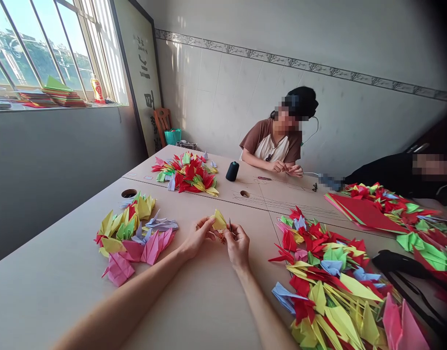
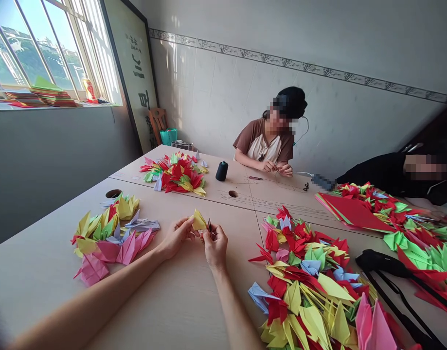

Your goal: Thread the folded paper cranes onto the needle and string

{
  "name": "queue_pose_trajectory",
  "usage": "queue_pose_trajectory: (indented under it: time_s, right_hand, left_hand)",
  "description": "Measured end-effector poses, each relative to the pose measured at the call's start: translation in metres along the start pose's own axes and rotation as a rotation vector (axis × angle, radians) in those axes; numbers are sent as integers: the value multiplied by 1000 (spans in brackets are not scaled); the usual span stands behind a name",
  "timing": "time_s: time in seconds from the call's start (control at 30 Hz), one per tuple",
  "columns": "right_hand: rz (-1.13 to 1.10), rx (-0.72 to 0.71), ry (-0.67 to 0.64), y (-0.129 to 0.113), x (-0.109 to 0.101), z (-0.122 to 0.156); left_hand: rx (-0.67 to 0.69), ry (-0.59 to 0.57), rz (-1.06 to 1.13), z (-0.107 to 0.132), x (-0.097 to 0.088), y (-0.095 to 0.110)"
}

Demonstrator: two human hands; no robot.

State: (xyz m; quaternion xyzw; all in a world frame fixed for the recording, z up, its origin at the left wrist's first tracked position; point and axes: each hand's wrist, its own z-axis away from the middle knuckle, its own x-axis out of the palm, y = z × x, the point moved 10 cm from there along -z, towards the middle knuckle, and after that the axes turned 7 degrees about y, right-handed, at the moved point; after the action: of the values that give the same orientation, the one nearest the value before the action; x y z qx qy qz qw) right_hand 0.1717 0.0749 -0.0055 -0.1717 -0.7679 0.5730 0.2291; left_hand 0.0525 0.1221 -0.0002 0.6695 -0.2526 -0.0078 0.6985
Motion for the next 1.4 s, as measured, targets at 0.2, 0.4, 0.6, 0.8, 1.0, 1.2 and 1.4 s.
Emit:
queue_pose_trajectory:
  time_s: [0.2,0.4,0.6,0.8,1.0,1.2,1.4]
  right_hand:
    - [49,-43,21,-3,-1,-1]
    - [66,-48,15,1,-2,-2]
    - [13,1,24,6,-5,-3]
    - [-3,9,17,13,-4,-5]
    - [-17,-20,5,11,-4,-5]
    - [80,-80,14,-3,-2,-1]
    - [223,-239,61,-29,-2,11]
  left_hand:
    - [20,-23,13,3,3,5]
    - [84,-52,67,4,8,10]
    - [192,-44,-6,6,8,12]
    - [258,-5,-67,8,7,17]
    - [259,-12,-111,7,7,16]
    - [277,19,-141,5,5,18]
    - [360,127,-167,3,-7,25]
